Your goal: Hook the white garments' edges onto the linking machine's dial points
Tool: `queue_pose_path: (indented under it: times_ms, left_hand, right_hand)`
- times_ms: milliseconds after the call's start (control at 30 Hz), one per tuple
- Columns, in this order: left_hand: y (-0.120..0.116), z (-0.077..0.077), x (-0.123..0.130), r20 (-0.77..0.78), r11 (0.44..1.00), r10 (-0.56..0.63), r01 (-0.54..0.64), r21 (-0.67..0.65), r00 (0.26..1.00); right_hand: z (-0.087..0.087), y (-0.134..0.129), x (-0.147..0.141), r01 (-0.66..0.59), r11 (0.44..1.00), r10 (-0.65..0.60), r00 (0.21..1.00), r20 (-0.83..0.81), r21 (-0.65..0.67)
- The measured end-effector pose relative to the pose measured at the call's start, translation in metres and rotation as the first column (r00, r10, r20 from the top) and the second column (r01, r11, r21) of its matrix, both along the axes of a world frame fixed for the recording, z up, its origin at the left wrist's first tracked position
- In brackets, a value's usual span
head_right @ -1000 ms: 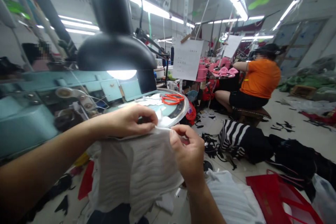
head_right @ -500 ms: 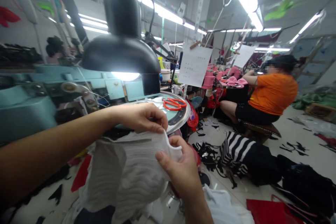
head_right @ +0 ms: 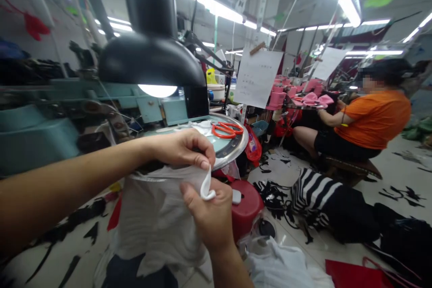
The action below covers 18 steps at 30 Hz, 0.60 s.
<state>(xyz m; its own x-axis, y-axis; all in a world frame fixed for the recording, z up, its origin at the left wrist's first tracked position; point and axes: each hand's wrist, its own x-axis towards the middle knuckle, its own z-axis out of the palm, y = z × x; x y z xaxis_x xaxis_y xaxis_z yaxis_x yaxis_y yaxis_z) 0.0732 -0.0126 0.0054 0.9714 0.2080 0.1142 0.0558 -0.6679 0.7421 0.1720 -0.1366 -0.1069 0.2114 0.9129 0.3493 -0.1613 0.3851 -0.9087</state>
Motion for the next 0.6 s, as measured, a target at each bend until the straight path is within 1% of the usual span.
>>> queue_pose_path:
  times_ms: [100,167,233,267,300,333,367,400,433,467,500,533,600]
  left_hand:
    - [-0.001,-0.001,0.000,-0.007,1.000,0.002,-0.002,-0.010,1.000]
    - [-0.001,-0.002,0.001,0.000,1.000,0.011,-0.011,-0.004,1.000]
    - [0.000,-0.002,0.002,0.002,1.000,0.022,-0.022,0.006,1.000]
    - [0.000,-0.002,0.002,0.000,1.000,0.020,-0.020,0.009,1.000]
    - [0.000,-0.002,0.003,-0.001,1.000,0.014,-0.014,0.011,1.000]
    - [0.000,-0.003,0.003,-0.003,1.000,0.006,-0.006,0.013,1.000]
    - [0.000,-0.003,0.004,-0.001,1.000,-0.001,0.001,0.018,1.000]
    - [0.000,-0.003,0.004,0.006,1.000,-0.004,0.004,0.023,1.000]
    - [0.000,-0.003,0.004,0.011,1.000,-0.003,0.003,0.026,1.000]
    - [-0.001,-0.003,0.004,0.012,1.000,0.000,0.000,0.024,1.000]
    - [-0.001,-0.002,0.004,0.012,1.000,0.004,-0.004,0.020,1.000]
    - [-0.001,-0.002,0.004,0.011,1.000,0.007,-0.008,0.014,1.000]
    - [-0.002,-0.002,0.004,0.006,1.000,0.015,-0.015,0.003,1.000]
  right_hand:
    - [-0.007,0.002,0.002,0.052,0.997,-0.053,0.998,0.016,0.049]
    - [-0.019,0.004,0.009,0.141,0.987,-0.143,0.990,0.011,0.081]
    - [-0.032,0.005,0.018,0.247,0.968,-0.243,0.968,-0.061,0.054]
    - [-0.037,0.004,0.021,0.262,0.965,-0.258,0.958,-0.124,0.016]
    - [-0.039,0.004,0.024,0.242,0.970,-0.242,0.951,-0.195,-0.023]
    - [-0.039,0.003,0.026,0.181,0.982,-0.188,0.949,-0.254,-0.050]
    - [-0.036,0.002,0.026,0.094,0.994,-0.108,0.952,-0.287,-0.061]
    - [-0.031,0.002,0.025,0.002,0.998,-0.019,0.959,-0.284,-0.060]
    - [-0.024,0.001,0.023,-0.075,0.995,0.058,0.967,-0.247,-0.060]
    - [-0.017,0.001,0.021,-0.121,0.990,0.106,0.976,-0.191,-0.067]
    - [-0.011,0.001,0.019,-0.129,0.989,0.118,0.985,-0.129,-0.077]
    - [-0.005,0.002,0.017,-0.112,0.990,0.105,0.992,-0.075,-0.084]
    - [-0.001,0.003,0.014,-0.042,0.996,0.042,0.999,-0.012,-0.077]
